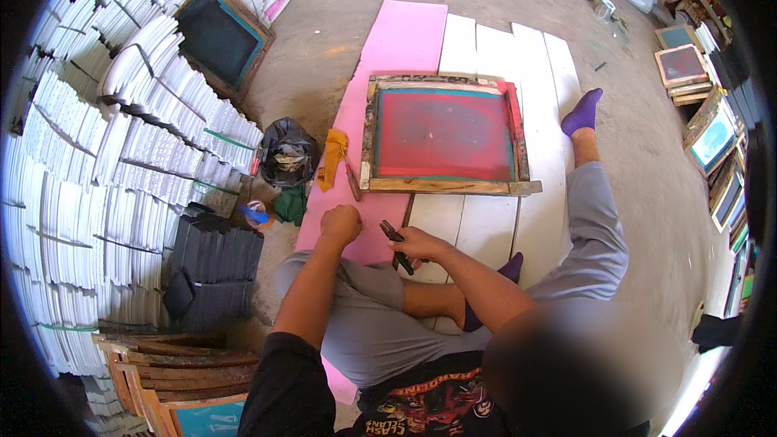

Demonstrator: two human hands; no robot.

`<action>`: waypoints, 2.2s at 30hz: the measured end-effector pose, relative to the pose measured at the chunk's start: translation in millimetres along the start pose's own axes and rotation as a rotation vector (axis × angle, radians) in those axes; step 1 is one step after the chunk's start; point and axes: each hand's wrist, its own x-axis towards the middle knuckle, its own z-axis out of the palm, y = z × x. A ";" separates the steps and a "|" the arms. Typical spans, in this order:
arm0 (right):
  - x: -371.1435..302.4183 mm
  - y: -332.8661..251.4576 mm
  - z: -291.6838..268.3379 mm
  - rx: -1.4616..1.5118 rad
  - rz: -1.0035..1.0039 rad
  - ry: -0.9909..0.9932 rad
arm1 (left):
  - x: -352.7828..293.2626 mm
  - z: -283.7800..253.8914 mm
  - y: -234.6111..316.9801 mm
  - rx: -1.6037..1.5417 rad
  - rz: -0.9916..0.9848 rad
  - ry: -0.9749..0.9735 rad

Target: The person sits on the floor and uses a small metal tool to scrape and clean the wooden frame of a screen printing frame. They work along the edges and corners, removing debris or old material from the frame's surface.

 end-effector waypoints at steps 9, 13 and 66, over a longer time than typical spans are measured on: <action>-49.3 47.4 -44.6 0.012 0.126 0.436 | -5.7 -14.0 33.9 -0.005 0.058 0.020; -73.6 59.3 -80.5 -0.061 0.144 0.612 | 10.6 8.7 56.1 -0.065 0.346 0.390; -95.0 36.1 -127.7 -0.390 0.327 0.711 | 17.4 41.4 115.9 -0.182 0.419 0.562</action>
